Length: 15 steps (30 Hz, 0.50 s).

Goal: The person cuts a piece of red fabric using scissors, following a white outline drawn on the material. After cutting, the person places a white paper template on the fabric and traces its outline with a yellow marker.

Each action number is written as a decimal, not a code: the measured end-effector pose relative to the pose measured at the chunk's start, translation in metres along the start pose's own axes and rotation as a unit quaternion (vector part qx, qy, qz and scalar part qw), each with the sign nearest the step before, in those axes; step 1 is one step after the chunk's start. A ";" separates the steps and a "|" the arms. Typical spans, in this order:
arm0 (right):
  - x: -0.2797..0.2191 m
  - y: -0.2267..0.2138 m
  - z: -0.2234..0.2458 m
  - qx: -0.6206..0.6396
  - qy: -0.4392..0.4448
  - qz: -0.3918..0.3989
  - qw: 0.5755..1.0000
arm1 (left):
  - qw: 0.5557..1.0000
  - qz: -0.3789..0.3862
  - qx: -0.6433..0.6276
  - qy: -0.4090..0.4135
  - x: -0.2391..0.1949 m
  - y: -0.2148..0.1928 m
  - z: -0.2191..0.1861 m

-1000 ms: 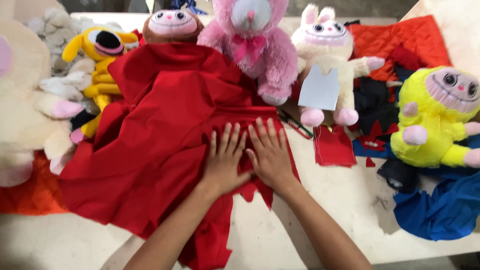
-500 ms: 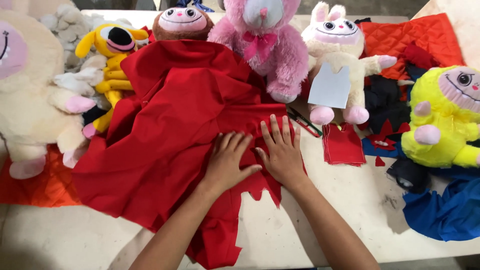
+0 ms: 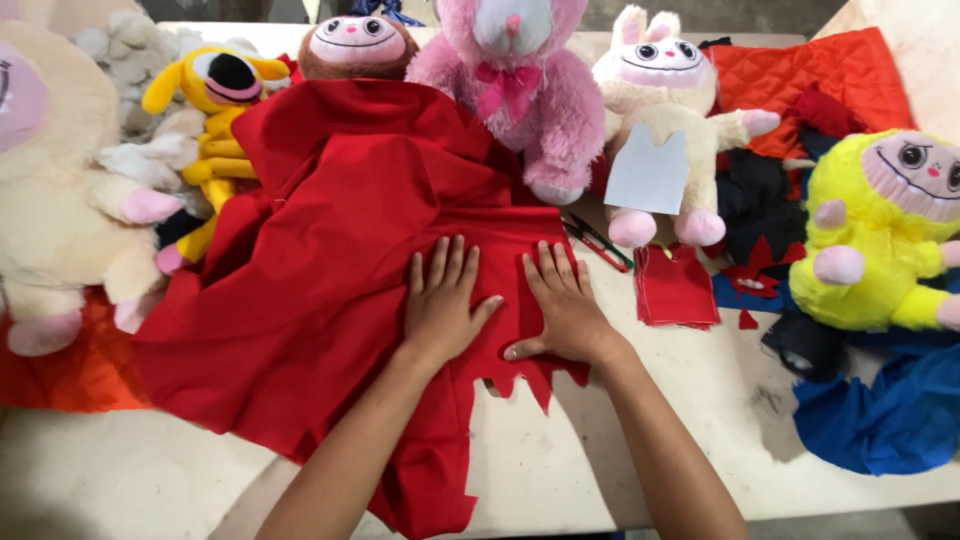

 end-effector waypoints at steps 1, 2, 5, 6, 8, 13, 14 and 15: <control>-0.003 0.004 -0.001 0.002 0.000 0.006 1.000 | 1.000 -0.012 0.020 0.009 -0.006 0.008 -0.001; -0.008 0.000 -0.001 0.002 0.005 0.010 1.000 | 1.000 -0.008 0.017 0.012 -0.009 0.012 -0.003; -0.013 -0.015 0.008 0.005 0.010 0.024 1.000 | 1.000 -0.015 0.026 0.006 -0.012 0.012 0.002; -0.014 -0.019 0.010 0.008 0.010 0.039 0.999 | 1.000 -0.003 0.029 0.002 -0.012 0.011 0.003; -0.020 -0.024 0.009 0.009 0.016 0.054 0.998 | 1.000 0.010 0.029 0.003 -0.012 0.010 -0.003; -0.017 -0.030 0.003 -0.018 -0.005 0.056 0.998 | 0.991 0.119 0.049 -0.042 -0.006 -0.001 -0.004; -0.014 -0.022 0.001 -0.018 -0.007 0.057 0.998 | 0.991 0.119 0.049 -0.043 0.000 0.007 0.001; -0.008 -0.018 -0.002 0.013 0.003 -0.034 0.999 | 0.994 0.090 0.042 -0.044 0.008 0.012 0.005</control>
Point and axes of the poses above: each hand's wrist, its own x-axis towards the middle knuckle, its own y-axis out of the palm, z = x × y, the point moved 1 cm from there along x, towards the middle knuckle, and after that the axes turned 5 degrees about y, right-handed, at the moved point
